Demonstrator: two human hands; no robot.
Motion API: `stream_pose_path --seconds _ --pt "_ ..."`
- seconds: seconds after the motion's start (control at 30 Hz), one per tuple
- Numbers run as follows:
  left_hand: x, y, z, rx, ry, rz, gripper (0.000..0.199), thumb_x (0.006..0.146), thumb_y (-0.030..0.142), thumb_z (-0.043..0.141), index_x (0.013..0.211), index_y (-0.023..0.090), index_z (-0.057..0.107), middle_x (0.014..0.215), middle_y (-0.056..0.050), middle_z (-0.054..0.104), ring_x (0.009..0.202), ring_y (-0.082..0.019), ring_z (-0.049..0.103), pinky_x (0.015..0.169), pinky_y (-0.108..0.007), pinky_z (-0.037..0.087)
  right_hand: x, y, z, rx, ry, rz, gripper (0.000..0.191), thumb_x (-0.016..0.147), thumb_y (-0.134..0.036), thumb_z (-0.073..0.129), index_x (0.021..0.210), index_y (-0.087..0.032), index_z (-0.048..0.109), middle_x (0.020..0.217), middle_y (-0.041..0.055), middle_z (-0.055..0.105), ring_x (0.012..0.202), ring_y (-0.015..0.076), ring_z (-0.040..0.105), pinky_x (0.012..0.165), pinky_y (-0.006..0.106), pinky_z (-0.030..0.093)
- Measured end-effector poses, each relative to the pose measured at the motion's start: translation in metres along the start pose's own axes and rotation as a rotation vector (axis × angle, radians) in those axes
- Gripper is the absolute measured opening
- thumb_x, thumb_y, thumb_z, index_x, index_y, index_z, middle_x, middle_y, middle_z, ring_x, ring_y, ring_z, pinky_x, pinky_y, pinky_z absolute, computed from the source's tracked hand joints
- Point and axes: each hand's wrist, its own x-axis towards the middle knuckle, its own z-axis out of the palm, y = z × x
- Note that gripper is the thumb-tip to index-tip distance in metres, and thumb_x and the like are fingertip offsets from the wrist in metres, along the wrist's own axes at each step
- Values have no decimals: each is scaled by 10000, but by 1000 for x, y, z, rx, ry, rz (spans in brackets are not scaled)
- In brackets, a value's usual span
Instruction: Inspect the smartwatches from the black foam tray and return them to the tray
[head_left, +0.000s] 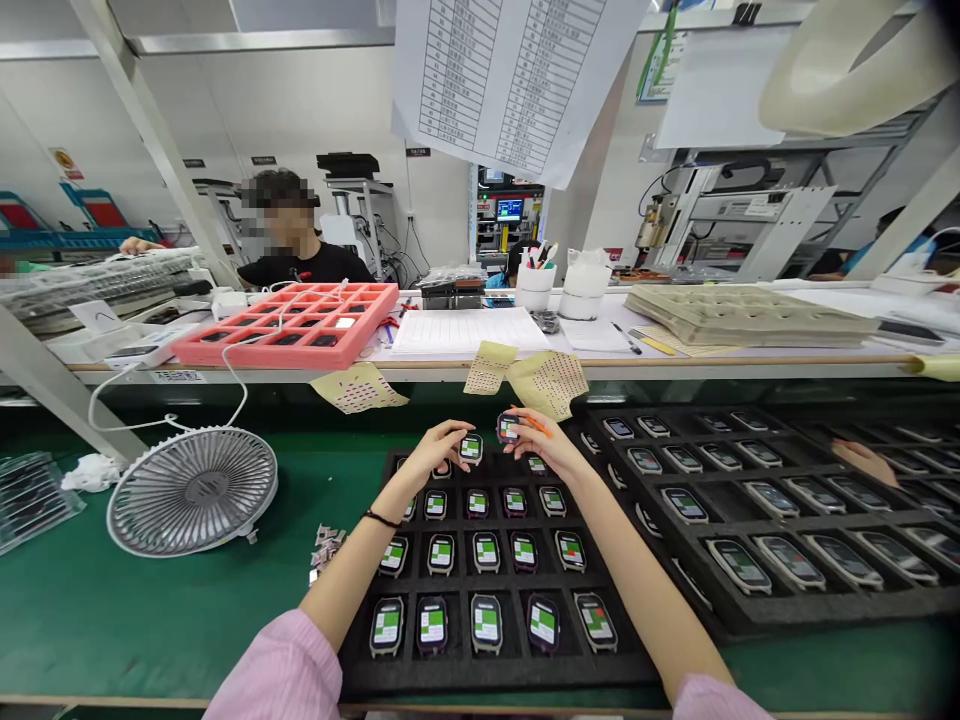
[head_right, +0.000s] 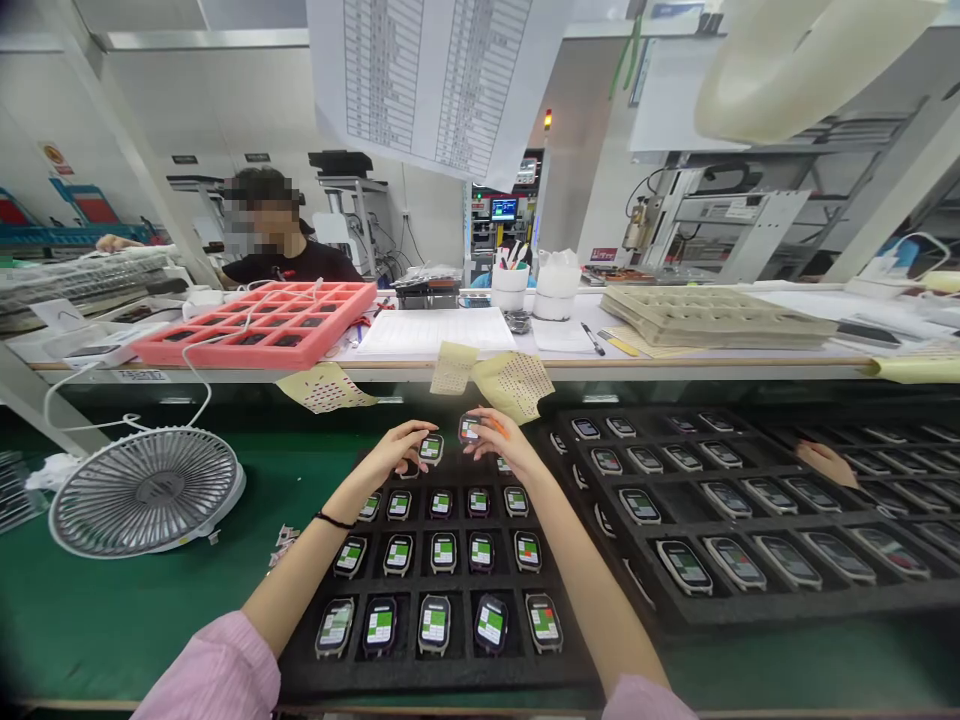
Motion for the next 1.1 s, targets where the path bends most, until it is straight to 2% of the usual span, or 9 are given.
stream_pose_path --seconds 0.13,0.3,0.4,0.5,0.6,0.7,0.77,0.93,1.1 --pt "-9 3 4 -75 -39 9 405 843 499 577 1088 182 637 866 -71 688 621 -133 687 364 -145 210 -1 -1 4 -8 43 -3 286 813 -415 659 964 -174 628 699 15 679 487 147 665 422 229 511" --pt "-13 3 0 -62 -93 79 523 728 378 738 1191 190 583 872 -53 683 688 -156 695 369 -136 306 -7 -10 10 -9 5 9 318 795 -398 685 1017 -178 626 757 30 692 570 173 699 471 252 543" --pt "-17 7 0 -60 -59 120 459 765 393 701 1152 168 598 849 -50 679 627 -138 674 369 -143 328 -12 -15 13 -31 -46 -21 347 754 -351 737 1041 -195 620 887 36 695 607 167 710 508 259 561" --pt "-23 13 1 -65 -6 141 384 835 448 609 1083 156 627 790 -36 664 554 -113 639 361 -148 331 -15 -18 16 -63 -61 -42 375 717 -319 774 1034 -194 618 921 40 695 582 156 700 486 251 550" --pt "-28 18 3 -91 1 168 388 860 470 570 1086 160 629 827 -44 670 562 -109 639 357 -150 335 -19 -21 19 -76 -27 -45 334 741 -344 758 1006 -185 629 813 22 689 529 146 673 429 231 512" --pt "-33 21 4 -110 -22 197 399 843 447 608 1116 157 612 877 -55 682 573 -101 629 369 -149 337 -23 -25 23 -71 7 -38 275 814 -414 683 954 -180 645 691 2 664 477 140 644 397 228 487" --pt "-35 22 5 -124 -32 209 403 826 423 638 1125 156 600 899 -57 686 573 -92 617 377 -146 330 -27 -28 26 -57 -8 -32 274 852 -433 636 958 -181 651 679 8 669 491 148 651 406 232 490" --pt "-38 22 4 -126 -46 228 404 815 375 657 1147 160 579 932 -62 682 612 -91 610 394 -141 325 -34 -33 32 -52 -86 -44 261 853 -372 649 1048 -198 642 816 26 694 610 171 696 458 241 517" --pt "-40 23 3 -122 -51 243 406 828 368 640 1171 161 572 972 -70 674 640 -95 608 398 -141 334 -35 -33 32 -68 -109 -61 271 859 -354 643 1079 -198 619 886 34 691 626 161 695 470 241 527"
